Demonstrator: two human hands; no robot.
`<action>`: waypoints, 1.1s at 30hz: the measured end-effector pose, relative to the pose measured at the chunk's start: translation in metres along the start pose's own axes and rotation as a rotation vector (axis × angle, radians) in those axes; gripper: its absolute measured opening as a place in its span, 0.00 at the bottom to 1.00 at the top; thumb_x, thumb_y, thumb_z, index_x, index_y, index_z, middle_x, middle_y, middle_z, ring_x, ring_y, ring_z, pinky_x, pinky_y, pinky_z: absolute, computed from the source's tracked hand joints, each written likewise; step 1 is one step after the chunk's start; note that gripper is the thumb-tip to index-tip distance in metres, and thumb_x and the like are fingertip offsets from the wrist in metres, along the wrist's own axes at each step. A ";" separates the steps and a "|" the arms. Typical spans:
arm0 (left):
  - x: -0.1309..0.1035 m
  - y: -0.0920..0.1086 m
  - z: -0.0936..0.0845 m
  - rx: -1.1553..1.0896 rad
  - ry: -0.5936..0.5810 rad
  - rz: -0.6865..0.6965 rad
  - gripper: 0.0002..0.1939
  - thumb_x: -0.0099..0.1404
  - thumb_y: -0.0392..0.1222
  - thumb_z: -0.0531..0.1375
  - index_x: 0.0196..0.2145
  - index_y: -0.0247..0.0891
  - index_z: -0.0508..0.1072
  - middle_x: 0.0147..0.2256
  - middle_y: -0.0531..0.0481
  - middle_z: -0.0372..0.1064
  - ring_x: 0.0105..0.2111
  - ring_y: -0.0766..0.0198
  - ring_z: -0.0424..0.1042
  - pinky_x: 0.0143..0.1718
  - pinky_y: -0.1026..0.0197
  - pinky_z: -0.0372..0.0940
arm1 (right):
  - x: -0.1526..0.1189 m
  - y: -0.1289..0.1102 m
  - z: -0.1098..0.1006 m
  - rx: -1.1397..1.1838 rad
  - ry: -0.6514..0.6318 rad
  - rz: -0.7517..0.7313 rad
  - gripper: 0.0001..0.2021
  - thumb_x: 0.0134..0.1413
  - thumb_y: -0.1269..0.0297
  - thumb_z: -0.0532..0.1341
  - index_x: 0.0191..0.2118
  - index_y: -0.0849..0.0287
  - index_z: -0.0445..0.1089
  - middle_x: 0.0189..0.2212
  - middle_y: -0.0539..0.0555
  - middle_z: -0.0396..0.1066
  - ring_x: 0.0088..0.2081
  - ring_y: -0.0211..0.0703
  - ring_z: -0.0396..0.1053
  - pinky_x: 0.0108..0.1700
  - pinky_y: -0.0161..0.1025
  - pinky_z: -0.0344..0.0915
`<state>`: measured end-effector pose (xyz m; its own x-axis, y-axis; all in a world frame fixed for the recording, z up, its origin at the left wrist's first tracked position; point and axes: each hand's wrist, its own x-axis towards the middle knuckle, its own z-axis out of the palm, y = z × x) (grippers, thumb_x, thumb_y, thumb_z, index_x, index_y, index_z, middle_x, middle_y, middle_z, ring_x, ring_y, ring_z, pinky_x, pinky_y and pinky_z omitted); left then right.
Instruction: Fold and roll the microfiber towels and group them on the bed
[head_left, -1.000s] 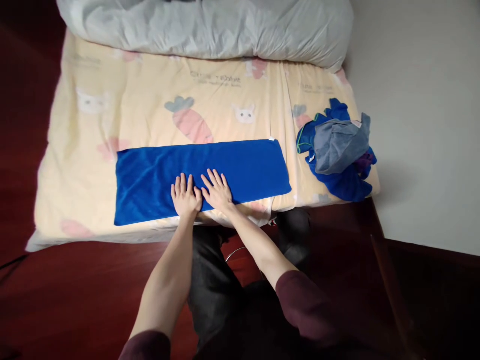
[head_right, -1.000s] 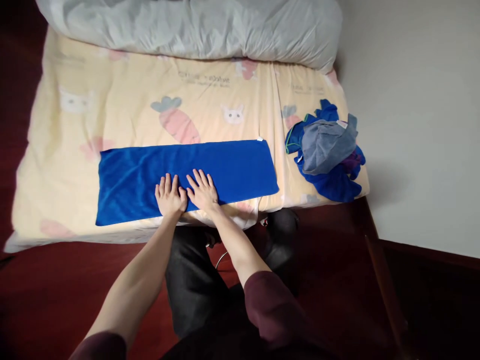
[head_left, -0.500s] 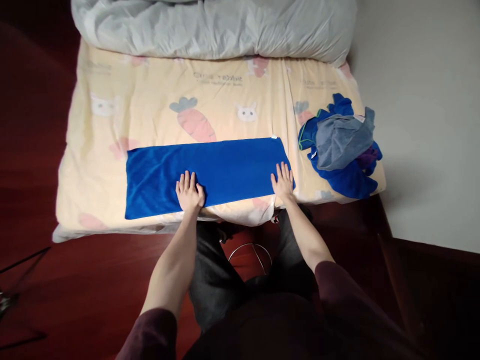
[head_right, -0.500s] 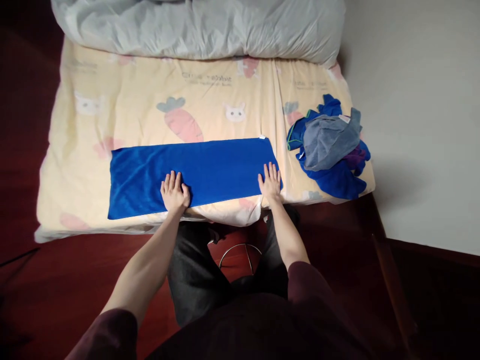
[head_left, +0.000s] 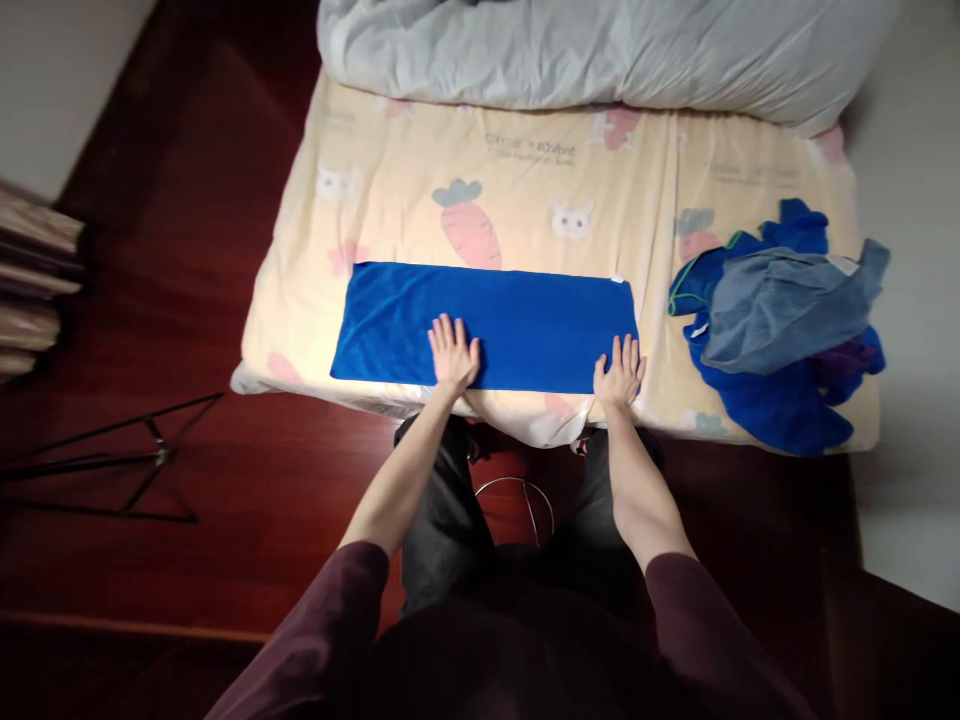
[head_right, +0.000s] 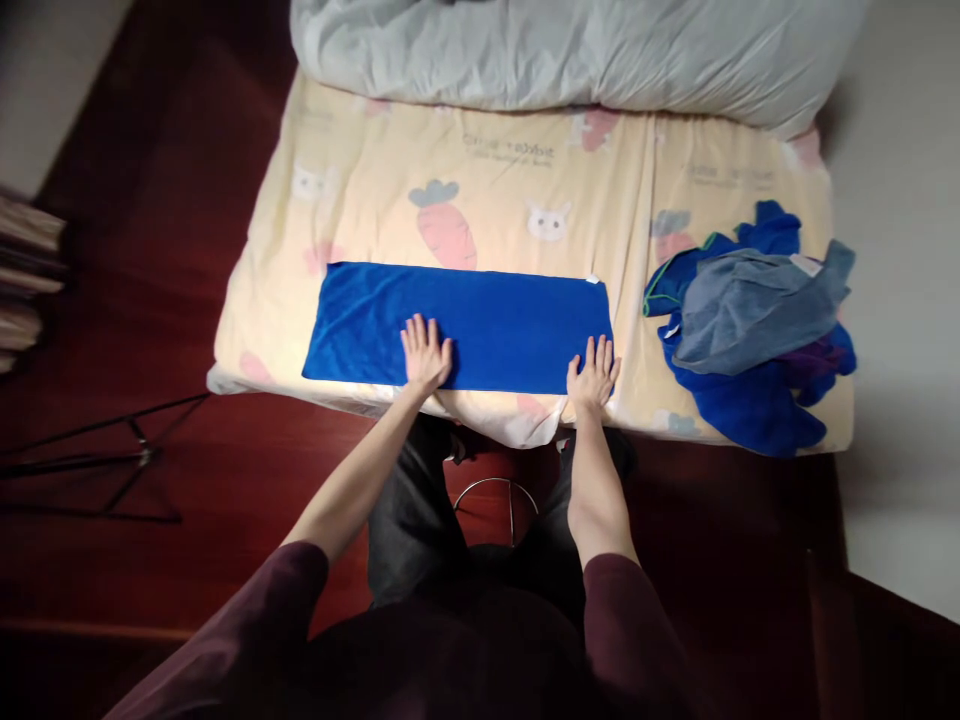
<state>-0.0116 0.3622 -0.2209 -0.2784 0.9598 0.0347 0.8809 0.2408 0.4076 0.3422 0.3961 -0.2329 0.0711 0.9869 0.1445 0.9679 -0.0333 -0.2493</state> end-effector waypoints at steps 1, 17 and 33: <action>0.000 0.017 0.006 -0.020 -0.012 0.059 0.39 0.78 0.55 0.46 0.76 0.25 0.55 0.78 0.33 0.36 0.79 0.42 0.31 0.78 0.34 0.32 | 0.000 0.001 0.001 0.003 0.012 0.000 0.31 0.73 0.60 0.47 0.76 0.62 0.58 0.76 0.64 0.54 0.78 0.53 0.48 0.78 0.64 0.42; 0.008 -0.076 -0.029 0.027 -0.027 0.063 0.35 0.79 0.57 0.49 0.77 0.40 0.56 0.79 0.46 0.37 0.80 0.49 0.33 0.79 0.36 0.31 | 0.004 0.006 0.010 0.056 0.070 0.000 0.31 0.68 0.62 0.50 0.73 0.61 0.63 0.74 0.66 0.58 0.76 0.57 0.54 0.76 0.67 0.47; 0.035 -0.099 -0.076 0.114 -0.057 -0.019 0.37 0.77 0.48 0.50 0.77 0.29 0.52 0.80 0.37 0.26 0.79 0.40 0.24 0.77 0.31 0.24 | 0.002 0.006 0.010 0.038 0.088 -0.006 0.30 0.68 0.63 0.49 0.72 0.62 0.65 0.73 0.64 0.61 0.76 0.53 0.55 0.77 0.63 0.47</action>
<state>-0.1377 0.3608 -0.1902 -0.2762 0.9608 -0.0251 0.9143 0.2707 0.3015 0.3457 0.3997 -0.2441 0.0877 0.9694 0.2293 0.9585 -0.0195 -0.2845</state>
